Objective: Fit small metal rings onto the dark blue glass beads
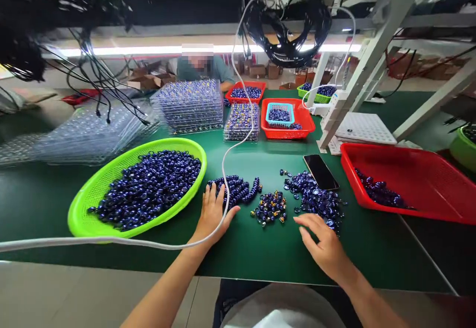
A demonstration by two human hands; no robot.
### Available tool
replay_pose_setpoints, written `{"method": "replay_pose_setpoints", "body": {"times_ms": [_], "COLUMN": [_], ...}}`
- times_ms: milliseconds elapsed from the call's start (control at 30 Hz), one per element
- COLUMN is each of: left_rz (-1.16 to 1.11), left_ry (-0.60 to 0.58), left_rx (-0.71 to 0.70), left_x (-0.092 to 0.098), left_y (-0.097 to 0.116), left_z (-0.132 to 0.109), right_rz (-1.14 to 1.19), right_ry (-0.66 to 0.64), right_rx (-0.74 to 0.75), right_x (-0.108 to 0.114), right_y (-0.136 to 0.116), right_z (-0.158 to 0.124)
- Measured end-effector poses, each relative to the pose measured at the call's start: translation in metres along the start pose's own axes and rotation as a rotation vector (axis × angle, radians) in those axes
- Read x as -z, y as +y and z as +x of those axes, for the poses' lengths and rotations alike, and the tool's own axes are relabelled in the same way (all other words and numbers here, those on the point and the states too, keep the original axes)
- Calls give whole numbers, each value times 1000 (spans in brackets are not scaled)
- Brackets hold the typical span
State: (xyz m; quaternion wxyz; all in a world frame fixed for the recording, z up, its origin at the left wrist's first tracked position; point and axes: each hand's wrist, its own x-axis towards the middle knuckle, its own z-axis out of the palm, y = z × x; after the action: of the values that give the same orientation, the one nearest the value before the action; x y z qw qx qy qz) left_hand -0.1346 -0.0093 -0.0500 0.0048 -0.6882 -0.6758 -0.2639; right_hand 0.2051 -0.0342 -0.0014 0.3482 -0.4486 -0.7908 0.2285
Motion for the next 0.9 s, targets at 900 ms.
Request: {"method": "replay_pose_setpoints", "body": {"times_ms": [900], "left_rz": [-68], "left_ry": [-40], "left_rx": [84], "left_x": [-7], "left_y": [33], "left_z": [-4], "right_rz": [-300], "right_ry": [-312], "right_rx": [230], "right_x": [-16], "right_y": [-2], "right_z": [73]}}
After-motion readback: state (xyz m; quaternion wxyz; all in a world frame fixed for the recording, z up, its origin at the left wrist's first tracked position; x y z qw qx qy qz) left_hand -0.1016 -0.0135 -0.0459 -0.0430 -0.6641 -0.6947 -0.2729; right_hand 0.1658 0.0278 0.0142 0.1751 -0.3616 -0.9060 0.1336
